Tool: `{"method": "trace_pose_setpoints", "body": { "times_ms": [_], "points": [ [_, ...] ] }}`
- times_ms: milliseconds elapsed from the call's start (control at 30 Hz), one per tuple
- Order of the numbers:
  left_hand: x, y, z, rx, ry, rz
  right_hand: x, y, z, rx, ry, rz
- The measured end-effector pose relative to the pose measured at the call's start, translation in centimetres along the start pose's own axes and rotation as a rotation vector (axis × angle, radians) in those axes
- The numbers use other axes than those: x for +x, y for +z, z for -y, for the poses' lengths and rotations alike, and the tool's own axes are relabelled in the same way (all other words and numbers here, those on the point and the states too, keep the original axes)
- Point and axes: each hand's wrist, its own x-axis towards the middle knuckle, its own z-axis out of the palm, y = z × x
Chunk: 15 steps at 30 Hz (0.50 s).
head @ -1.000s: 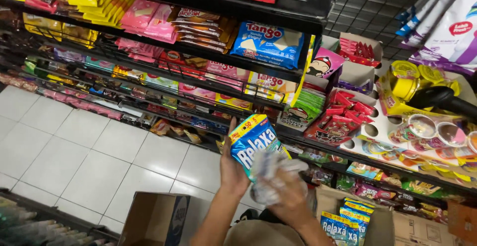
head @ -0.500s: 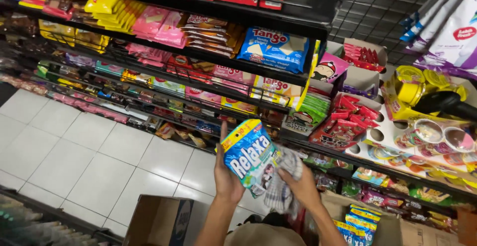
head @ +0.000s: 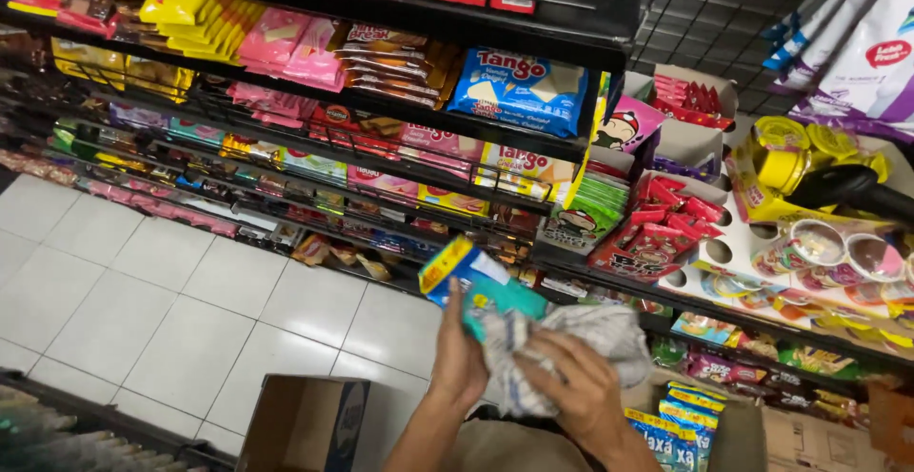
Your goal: The recorder wipes individual snack packets with a cloth, scans them using a handheld barcode scanner, and organizes them into a cardboard box.
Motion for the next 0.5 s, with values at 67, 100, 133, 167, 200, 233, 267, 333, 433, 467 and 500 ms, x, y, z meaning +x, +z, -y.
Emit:
{"method": "trace_pose_setpoints", "body": {
  "times_ms": [67,100,133,167,200,233,267,333,433,467,500],
  "points": [
    [0.3,-0.1,-0.5,-0.044,0.038,-0.020,-0.1,-0.4,0.2,0.005,-0.110,0.069],
    [0.3,-0.2,-0.8,-0.018,0.038,-0.059,-0.7,-0.2,-0.2,0.142,-0.047,0.111],
    [0.2,-0.5,-1.1,0.007,0.039,-0.101,-1.4,-0.1,-0.6,0.282,0.018,0.156],
    [0.2,-0.9,-0.8,0.007,0.041,-0.104,-1.8,0.1,-1.4,0.285,0.016,0.156],
    [0.2,-1.4,-0.6,-0.010,0.039,-0.011,-2.3,0.2,-2.3,0.377,0.338,0.158],
    [0.3,-1.9,-0.3,-0.028,0.037,0.083,-2.7,0.3,-3.1,0.464,0.662,0.156],
    [0.0,-1.7,0.0,-0.029,0.034,0.080,-1.2,0.1,-2.6,0.464,0.666,0.159],
    [-0.4,-1.2,0.5,-0.020,-0.007,0.148,1.9,-0.1,-1.8,0.359,0.847,0.100],
    [-0.1,-1.2,2.3,0.120,-0.057,0.028,5.0,3.0,0.8,0.019,0.217,0.082],
    [0.7,-2.2,2.0,0.117,-0.052,0.031,4.1,3.7,0.9,0.017,0.211,0.083],
    [1.6,-3.2,1.7,0.046,-0.049,0.044,3.2,4.4,0.9,0.031,0.193,0.195]
  ]
}}
